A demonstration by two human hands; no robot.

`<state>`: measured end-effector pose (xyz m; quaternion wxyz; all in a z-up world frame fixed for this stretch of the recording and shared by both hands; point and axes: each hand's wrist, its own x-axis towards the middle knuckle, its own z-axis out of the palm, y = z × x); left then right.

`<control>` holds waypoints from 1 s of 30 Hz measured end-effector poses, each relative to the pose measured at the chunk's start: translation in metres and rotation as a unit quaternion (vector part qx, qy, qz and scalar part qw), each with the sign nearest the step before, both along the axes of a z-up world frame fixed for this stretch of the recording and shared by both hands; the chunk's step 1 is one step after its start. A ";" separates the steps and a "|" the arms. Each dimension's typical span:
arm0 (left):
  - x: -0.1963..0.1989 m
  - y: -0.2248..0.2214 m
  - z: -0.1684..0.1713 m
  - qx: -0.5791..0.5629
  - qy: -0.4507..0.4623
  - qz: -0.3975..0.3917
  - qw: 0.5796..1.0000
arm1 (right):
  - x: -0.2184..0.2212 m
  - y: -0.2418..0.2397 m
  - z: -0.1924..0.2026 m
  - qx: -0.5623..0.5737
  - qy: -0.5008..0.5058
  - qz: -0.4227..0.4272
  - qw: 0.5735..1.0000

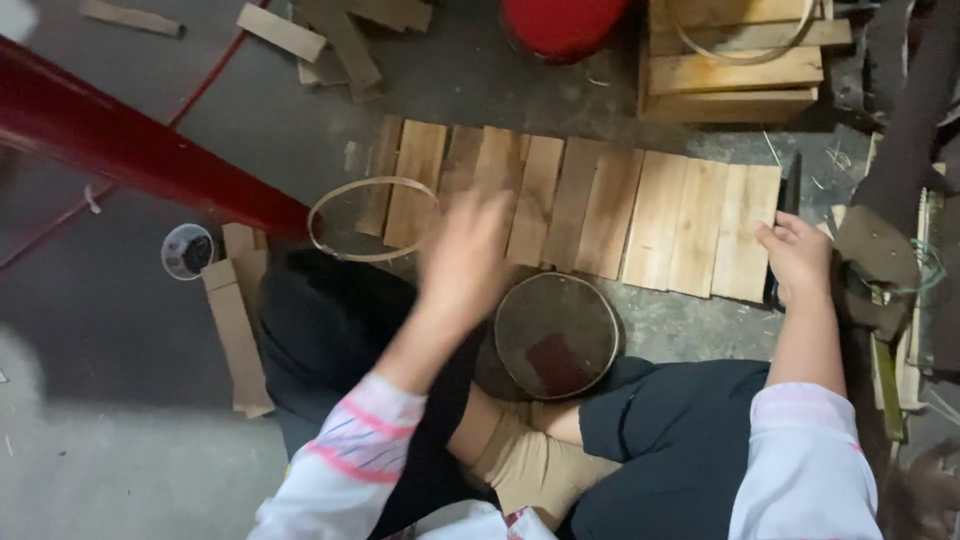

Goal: Assembling a wooden container by fitting individual slats into a circular hoop frame and securing them.

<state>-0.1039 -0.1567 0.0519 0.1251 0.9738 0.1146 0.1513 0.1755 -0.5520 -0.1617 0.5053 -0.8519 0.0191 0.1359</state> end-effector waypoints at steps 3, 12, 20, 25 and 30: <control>-0.060 0.076 -0.046 0.126 0.106 0.054 0.985 | -0.003 0.003 0.000 0.017 0.004 -0.002 1.000; -0.082 0.124 -0.030 0.088 0.102 0.100 0.986 | -0.013 0.006 0.000 0.000 -0.019 -0.002 1.000; -0.068 0.175 -0.084 0.115 0.317 0.062 0.940 | -0.009 0.003 -0.008 0.031 -0.021 -0.013 0.999; -0.055 0.150 -0.035 0.105 0.076 0.070 0.989 | -0.001 0.002 -0.015 0.029 -0.023 -0.019 0.999; -0.012 0.081 -0.005 -0.004 0.005 0.008 1.000 | 0.004 -0.002 -0.024 0.023 -0.009 -0.044 0.999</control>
